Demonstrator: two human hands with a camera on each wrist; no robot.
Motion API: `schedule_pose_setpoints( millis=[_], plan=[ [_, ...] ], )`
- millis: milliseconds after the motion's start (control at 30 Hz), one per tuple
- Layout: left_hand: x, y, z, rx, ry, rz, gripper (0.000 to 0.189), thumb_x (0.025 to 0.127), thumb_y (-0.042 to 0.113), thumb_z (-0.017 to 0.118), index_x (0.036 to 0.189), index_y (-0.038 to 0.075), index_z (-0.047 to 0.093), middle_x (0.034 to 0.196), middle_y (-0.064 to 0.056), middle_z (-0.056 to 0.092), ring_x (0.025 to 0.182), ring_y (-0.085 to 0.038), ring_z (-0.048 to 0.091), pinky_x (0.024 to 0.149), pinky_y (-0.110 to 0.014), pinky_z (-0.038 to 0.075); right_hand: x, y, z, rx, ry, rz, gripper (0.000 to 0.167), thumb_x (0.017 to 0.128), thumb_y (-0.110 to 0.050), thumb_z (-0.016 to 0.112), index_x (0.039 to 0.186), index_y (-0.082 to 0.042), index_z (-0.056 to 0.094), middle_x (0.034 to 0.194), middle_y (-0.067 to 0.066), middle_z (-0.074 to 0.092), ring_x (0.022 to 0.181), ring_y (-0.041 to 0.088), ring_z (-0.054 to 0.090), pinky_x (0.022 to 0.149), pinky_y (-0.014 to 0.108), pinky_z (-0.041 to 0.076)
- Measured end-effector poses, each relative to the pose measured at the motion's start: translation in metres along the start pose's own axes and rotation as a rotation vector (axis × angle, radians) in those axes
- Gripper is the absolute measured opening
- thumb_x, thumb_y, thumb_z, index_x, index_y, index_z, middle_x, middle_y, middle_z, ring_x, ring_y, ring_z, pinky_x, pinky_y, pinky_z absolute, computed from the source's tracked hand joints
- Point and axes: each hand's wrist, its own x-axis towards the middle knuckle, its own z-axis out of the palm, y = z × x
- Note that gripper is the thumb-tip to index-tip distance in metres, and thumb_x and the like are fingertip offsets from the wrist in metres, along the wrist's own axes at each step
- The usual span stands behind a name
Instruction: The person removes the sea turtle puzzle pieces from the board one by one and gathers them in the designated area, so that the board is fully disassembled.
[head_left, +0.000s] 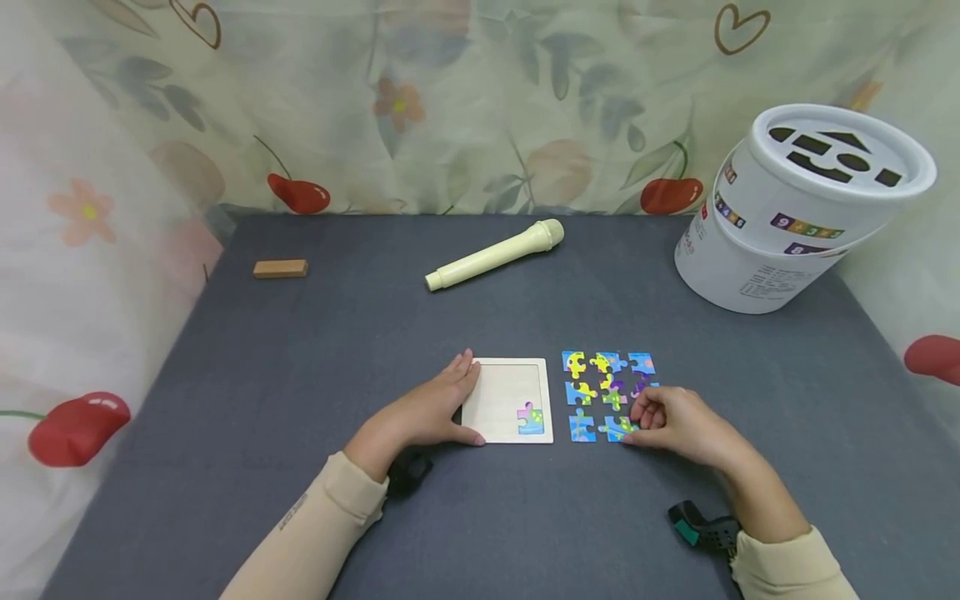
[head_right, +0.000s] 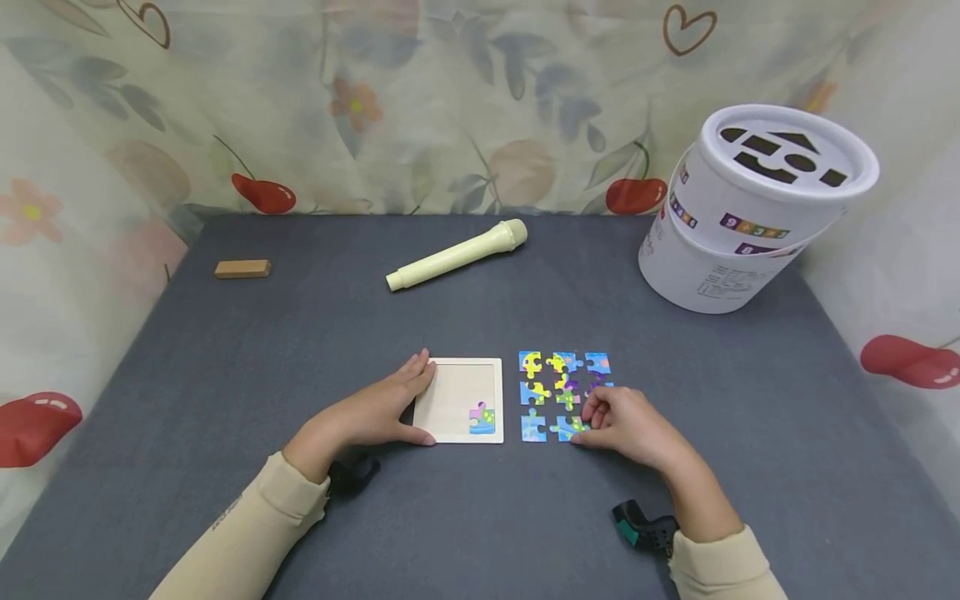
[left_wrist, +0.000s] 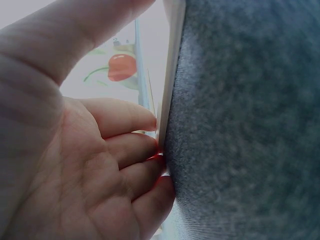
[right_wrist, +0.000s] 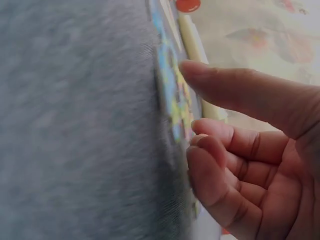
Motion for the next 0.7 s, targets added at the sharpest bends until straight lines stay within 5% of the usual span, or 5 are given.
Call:
schedule_pose_setpoints(
  millis=[567, 700],
  plan=[
    [0.0, 0.0, 0.001, -0.008, 0.0, 0.005, 0.101, 0.077, 0.04, 0.074, 0.149, 0.002, 0.014, 0.158, -0.011, 0.001, 0.146, -0.021, 0.0, 0.118, -0.038, 0.014, 0.048, -0.044, 0.018, 0.023, -0.071, -0.134, 0.031, 0.075, -0.015, 0.077, 0.1, -0.001, 0.064, 0.072, 0.0, 0.06, 0.062, 0.006, 0.052, 0.057, 0.021, 0.045],
    [0.0, -0.001, 0.0, 0.001, -0.002, 0.0, 0.101, 0.077, 0.04, 0.074, 0.149, 0.002, 0.014, 0.158, -0.011, 0.001, 0.146, -0.021, 0.0, 0.118, -0.037, 0.014, 0.06, -0.056, 0.024, 0.031, -0.095, -0.153, 0.032, 0.075, -0.014, 0.077, 0.101, -0.001, 0.063, 0.084, 0.005, 0.062, 0.062, 0.007, 0.053, 0.056, 0.021, 0.045]
  ],
)
